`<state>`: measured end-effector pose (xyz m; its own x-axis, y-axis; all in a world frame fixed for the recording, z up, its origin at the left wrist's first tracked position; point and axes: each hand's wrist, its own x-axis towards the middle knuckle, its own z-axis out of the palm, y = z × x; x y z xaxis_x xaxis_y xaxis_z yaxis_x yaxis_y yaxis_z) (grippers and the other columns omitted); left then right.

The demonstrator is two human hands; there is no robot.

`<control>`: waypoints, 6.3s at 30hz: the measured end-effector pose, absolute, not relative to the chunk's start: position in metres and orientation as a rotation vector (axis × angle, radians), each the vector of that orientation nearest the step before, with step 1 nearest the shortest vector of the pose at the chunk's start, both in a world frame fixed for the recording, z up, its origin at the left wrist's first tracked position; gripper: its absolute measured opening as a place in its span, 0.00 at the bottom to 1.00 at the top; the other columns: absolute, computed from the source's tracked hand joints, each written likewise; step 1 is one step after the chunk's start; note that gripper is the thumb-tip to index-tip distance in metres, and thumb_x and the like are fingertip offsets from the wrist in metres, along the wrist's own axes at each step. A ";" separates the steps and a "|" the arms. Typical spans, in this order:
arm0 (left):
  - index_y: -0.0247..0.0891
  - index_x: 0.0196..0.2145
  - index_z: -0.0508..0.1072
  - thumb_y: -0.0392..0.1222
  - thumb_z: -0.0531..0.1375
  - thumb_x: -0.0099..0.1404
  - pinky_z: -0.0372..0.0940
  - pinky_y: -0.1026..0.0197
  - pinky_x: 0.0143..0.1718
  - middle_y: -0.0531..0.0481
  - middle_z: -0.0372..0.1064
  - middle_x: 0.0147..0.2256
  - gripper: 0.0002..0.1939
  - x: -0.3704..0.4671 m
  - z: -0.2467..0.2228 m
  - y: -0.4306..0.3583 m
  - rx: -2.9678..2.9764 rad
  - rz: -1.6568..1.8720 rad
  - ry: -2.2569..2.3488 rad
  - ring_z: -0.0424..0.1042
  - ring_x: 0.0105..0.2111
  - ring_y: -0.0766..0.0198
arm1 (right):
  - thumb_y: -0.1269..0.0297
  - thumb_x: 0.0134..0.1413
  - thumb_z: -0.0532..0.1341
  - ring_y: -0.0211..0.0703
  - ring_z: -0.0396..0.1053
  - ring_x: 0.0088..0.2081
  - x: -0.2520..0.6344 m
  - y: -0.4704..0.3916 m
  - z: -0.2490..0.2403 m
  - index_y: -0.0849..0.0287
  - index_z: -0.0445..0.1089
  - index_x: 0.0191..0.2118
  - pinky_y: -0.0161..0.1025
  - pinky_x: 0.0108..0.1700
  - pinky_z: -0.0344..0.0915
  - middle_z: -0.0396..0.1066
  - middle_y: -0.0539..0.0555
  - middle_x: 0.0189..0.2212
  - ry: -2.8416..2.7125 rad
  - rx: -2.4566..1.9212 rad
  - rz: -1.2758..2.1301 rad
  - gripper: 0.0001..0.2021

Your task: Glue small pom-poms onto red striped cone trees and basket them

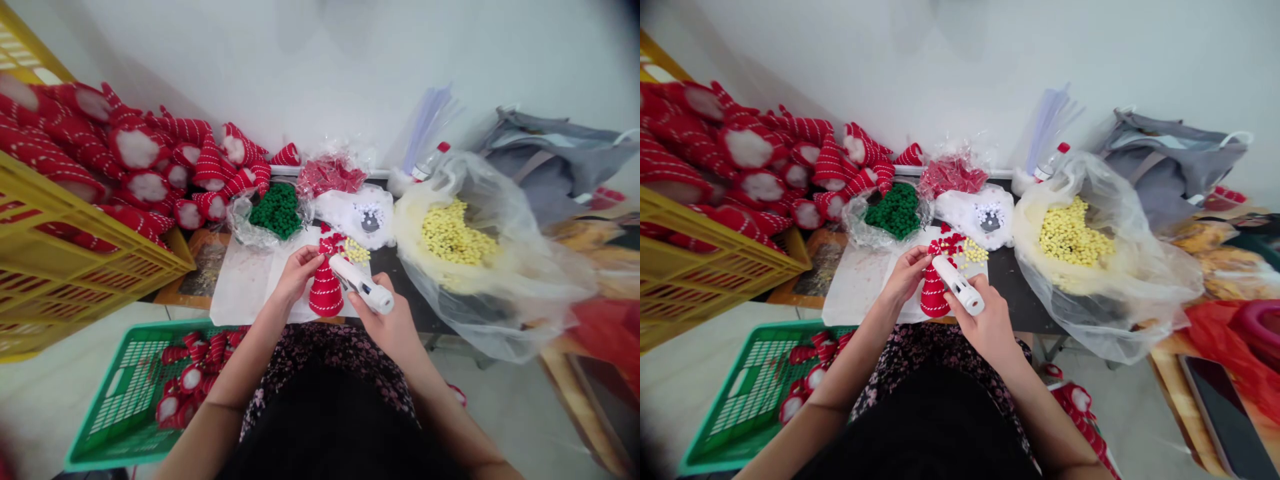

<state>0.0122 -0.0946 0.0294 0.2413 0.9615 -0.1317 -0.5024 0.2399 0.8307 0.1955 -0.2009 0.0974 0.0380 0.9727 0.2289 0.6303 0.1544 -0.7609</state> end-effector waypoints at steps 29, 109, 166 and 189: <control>0.37 0.35 0.78 0.47 0.81 0.43 0.66 0.66 0.30 0.53 0.77 0.30 0.25 0.000 0.012 -0.079 0.537 1.248 0.779 0.73 0.26 0.68 | 0.36 0.53 0.66 0.54 0.78 0.26 0.296 -0.186 0.023 0.57 0.73 0.26 0.44 0.29 0.73 0.76 0.59 0.20 -1.032 -1.965 1.236 0.26; 0.39 0.31 0.71 0.49 0.77 0.52 0.65 0.63 0.32 0.57 0.71 0.27 0.20 0.001 -0.002 -0.078 0.598 1.252 0.769 0.70 0.25 0.68 | 0.71 0.63 0.59 0.43 0.76 0.32 0.175 -0.138 0.039 0.55 0.76 0.39 0.41 0.38 0.75 0.78 0.55 0.35 -1.850 -1.164 0.479 0.08; 0.38 0.31 0.72 0.56 0.77 0.49 0.62 0.66 0.28 0.54 0.71 0.28 0.25 0.008 0.010 -0.080 0.784 1.237 0.835 0.69 0.25 0.69 | 0.69 0.59 0.65 0.45 0.78 0.35 0.234 -0.084 0.057 0.59 0.78 0.38 0.39 0.41 0.71 0.81 0.54 0.34 -2.083 -1.691 0.561 0.04; 0.38 0.32 0.72 0.54 0.78 0.48 0.62 0.66 0.29 0.55 0.71 0.28 0.24 0.004 0.013 -0.084 0.736 1.224 0.819 0.69 0.26 0.69 | 0.67 0.63 0.65 0.45 0.75 0.35 0.215 -0.082 0.057 0.57 0.81 0.40 0.41 0.40 0.71 0.81 0.55 0.37 -1.881 -1.383 0.459 0.06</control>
